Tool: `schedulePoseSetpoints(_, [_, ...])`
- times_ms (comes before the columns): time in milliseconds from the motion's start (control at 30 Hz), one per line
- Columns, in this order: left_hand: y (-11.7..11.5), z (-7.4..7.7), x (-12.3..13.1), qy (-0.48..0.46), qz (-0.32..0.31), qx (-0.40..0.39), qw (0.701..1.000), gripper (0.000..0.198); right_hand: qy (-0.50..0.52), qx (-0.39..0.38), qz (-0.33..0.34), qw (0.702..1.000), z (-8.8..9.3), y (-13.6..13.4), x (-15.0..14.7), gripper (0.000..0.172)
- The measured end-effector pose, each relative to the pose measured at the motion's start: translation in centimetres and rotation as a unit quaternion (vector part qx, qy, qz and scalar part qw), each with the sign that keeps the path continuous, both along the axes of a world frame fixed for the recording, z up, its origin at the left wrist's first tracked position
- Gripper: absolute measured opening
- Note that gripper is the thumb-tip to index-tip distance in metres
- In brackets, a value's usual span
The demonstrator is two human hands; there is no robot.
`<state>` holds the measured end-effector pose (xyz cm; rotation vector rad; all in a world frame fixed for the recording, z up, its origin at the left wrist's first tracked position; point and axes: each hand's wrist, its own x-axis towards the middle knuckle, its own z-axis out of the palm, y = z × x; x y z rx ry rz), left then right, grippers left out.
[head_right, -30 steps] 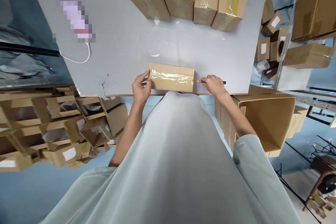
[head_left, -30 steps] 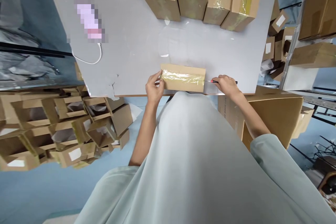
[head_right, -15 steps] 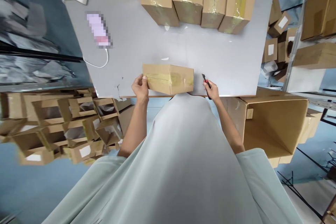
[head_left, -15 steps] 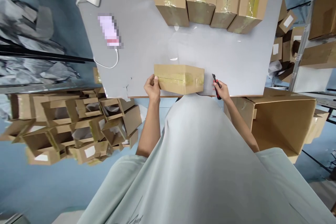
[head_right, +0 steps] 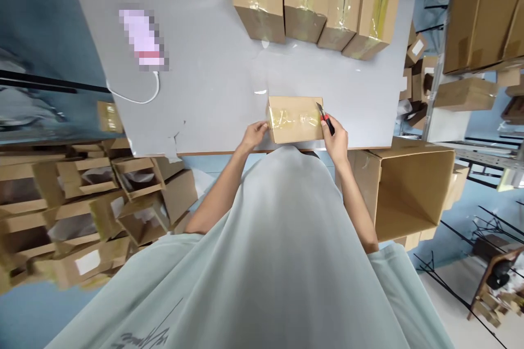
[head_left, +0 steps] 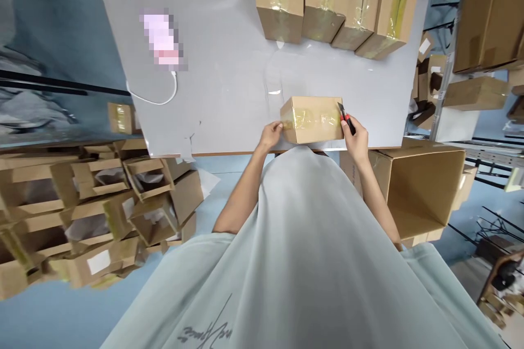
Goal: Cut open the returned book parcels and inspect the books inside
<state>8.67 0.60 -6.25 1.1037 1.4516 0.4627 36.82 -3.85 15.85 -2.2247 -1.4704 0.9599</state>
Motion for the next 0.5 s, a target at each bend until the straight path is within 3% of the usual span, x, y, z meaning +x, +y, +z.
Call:
schedulePoseSetpoints(67, [-0.1, 0.6, 1.2, -0.011, -0.031, -0.016, 0.999, 0.043, -0.022, 0.047, -0.002, 0.999, 0.0, -0.9, -0.1, 0.052])
schedulePoseSetpoints(133, [0.0, 1.9, 1.1, 0.0, -0.064, 0.002, 0.998, 0.058, -0.047, 0.077, 0.003, 0.996, -0.6, -1.9, -0.7, 0.049])
schedulePoseSetpoints(267, [0.3, 6.4, -1.4, 0.03, -0.136, 0.146, 0.979, 0.085, -0.12, 0.083, 0.01, 0.989, -1.8, -3.2, -2.3, 0.047])
schedulePoseSetpoints(400, [1.0, 10.7, -3.1, 0.024, -0.214, 0.243, 0.946, 0.084, -0.155, 0.07, 0.007, 0.985, -1.8, -3.1, -3.1, 0.048])
schedulePoseSetpoints(500, [1.5, 12.0, -3.2, 0.036, -0.249, 0.271, 0.929, 0.081, -0.173, 0.052, 0.008, 0.984, -1.5, -2.8, -3.3, 0.049])
